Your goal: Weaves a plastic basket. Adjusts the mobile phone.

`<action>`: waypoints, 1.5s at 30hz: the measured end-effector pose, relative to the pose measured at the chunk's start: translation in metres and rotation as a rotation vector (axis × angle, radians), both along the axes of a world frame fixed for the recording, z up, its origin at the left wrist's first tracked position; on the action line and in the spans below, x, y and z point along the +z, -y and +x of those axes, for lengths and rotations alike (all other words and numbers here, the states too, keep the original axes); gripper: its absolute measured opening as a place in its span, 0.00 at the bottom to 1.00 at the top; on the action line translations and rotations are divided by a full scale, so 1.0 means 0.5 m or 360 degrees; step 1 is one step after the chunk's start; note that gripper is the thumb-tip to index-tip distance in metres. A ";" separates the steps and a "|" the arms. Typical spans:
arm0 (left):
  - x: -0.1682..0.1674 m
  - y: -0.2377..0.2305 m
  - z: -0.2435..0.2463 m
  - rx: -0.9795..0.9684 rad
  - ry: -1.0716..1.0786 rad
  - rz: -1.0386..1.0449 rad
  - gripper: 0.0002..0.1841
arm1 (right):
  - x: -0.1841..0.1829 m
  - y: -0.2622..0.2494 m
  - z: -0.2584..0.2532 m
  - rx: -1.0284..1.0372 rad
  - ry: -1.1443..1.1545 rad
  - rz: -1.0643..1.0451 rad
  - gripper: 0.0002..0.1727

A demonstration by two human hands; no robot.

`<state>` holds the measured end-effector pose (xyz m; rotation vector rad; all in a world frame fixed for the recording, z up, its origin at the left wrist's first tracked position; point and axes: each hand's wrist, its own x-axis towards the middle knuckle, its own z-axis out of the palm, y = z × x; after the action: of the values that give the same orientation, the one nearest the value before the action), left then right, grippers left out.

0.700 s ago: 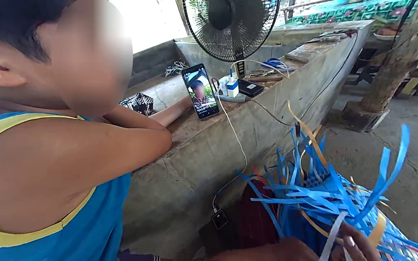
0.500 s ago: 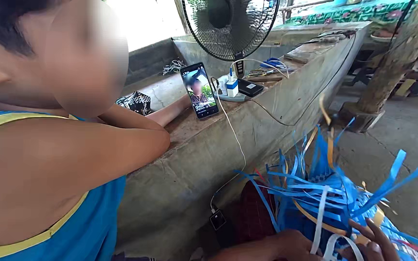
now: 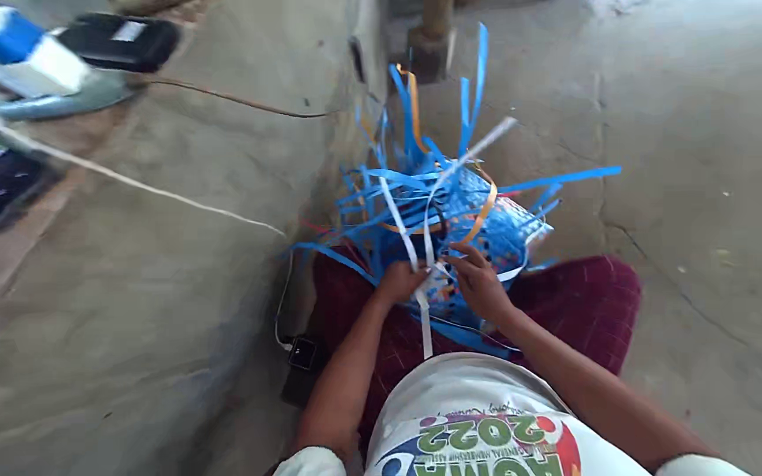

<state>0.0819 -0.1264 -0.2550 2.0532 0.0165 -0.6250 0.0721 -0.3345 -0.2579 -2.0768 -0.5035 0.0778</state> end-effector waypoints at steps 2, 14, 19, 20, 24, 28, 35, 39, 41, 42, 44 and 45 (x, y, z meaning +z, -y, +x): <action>-0.012 -0.006 0.008 -0.0003 0.0012 -0.0055 0.18 | -0.009 -0.002 -0.019 -0.0070 0.0052 -0.0011 0.21; -0.028 0.000 -0.020 -0.0103 0.0092 -0.0148 0.16 | 0.079 0.007 0.067 -0.0189 -0.0758 -0.0621 0.27; -0.034 0.000 -0.020 -0.0176 0.0140 -0.0145 0.16 | 0.090 0.012 0.097 -0.0202 -0.0803 -0.0804 0.34; -0.035 -0.001 -0.019 -0.0196 0.0153 -0.0136 0.16 | 0.082 0.009 0.100 -0.0182 -0.0875 -0.0849 0.36; -0.046 -0.005 -0.018 -0.0186 0.0232 -0.0227 0.15 | 0.042 0.007 0.102 -0.0159 -0.0618 -0.0731 0.28; -0.034 0.001 -0.016 -0.0014 0.0003 -0.0186 0.15 | -0.017 0.011 0.072 -0.0057 0.0212 -0.0303 0.11; -0.027 0.011 -0.055 0.0118 0.0594 0.0191 0.36 | -0.062 -0.036 0.031 0.0309 0.0483 0.0093 0.15; -0.012 -0.021 -0.112 0.0406 0.0958 0.0326 0.48 | -0.051 -0.043 0.032 0.0339 0.0374 -0.0012 0.14; -0.003 -0.030 -0.143 0.0684 0.0860 0.0204 0.49 | -0.036 -0.039 0.034 0.0358 0.0370 -0.0088 0.14; 0.001 -0.032 -0.157 0.0804 0.0844 0.0161 0.47 | -0.030 -0.035 0.034 0.0340 0.0407 -0.0107 0.14; 0.006 -0.021 -0.177 0.1003 0.1005 0.0147 0.41 | -0.024 -0.022 0.031 0.0234 0.0538 -0.0096 0.14; 0.005 -0.013 -0.181 0.1054 0.1172 0.0190 0.38 | -0.022 -0.011 0.031 0.0154 0.0627 -0.0076 0.14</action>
<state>-0.0084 -0.1199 -0.2523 2.1062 0.2935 0.5527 0.0875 -0.3289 -0.2691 -2.1201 -0.8475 -0.2703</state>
